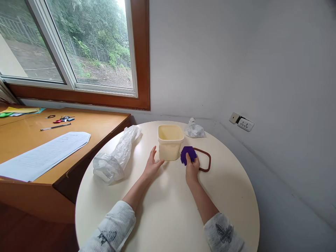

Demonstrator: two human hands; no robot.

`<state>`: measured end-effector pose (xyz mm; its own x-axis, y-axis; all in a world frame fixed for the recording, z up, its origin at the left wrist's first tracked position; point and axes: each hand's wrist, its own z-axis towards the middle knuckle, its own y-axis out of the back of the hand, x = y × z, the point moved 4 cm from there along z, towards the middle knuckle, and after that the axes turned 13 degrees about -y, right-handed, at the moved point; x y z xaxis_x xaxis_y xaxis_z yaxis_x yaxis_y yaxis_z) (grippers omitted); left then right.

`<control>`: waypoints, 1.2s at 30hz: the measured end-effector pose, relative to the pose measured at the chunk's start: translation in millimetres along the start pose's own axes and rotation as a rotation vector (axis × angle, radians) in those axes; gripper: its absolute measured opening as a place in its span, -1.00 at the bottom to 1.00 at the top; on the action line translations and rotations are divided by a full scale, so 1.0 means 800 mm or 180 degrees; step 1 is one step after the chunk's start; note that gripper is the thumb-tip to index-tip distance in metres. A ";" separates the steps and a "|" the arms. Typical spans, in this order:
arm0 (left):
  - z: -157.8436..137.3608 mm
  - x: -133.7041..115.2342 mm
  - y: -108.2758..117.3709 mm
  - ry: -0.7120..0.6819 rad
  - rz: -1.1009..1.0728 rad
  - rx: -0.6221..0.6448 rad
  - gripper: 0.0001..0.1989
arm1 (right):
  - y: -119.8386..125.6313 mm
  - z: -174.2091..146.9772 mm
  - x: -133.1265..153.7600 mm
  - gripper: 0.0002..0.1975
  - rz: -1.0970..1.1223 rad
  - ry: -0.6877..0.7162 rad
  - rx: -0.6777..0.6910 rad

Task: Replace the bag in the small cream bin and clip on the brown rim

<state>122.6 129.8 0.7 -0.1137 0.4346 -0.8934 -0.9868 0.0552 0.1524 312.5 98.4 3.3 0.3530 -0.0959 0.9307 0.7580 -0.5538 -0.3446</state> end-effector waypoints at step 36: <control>-0.022 -0.060 0.001 -0.0629 0.0383 -0.0090 -0.40 | -0.005 -0.028 -0.007 -0.62 0.0056 -0.0174 0.0108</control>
<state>125.3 92.8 36.2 -0.2087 0.6042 -0.7690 -0.9706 -0.0317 0.2386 295.2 82.7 2.2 0.3952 -0.0594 0.9167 0.7693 -0.5239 -0.3656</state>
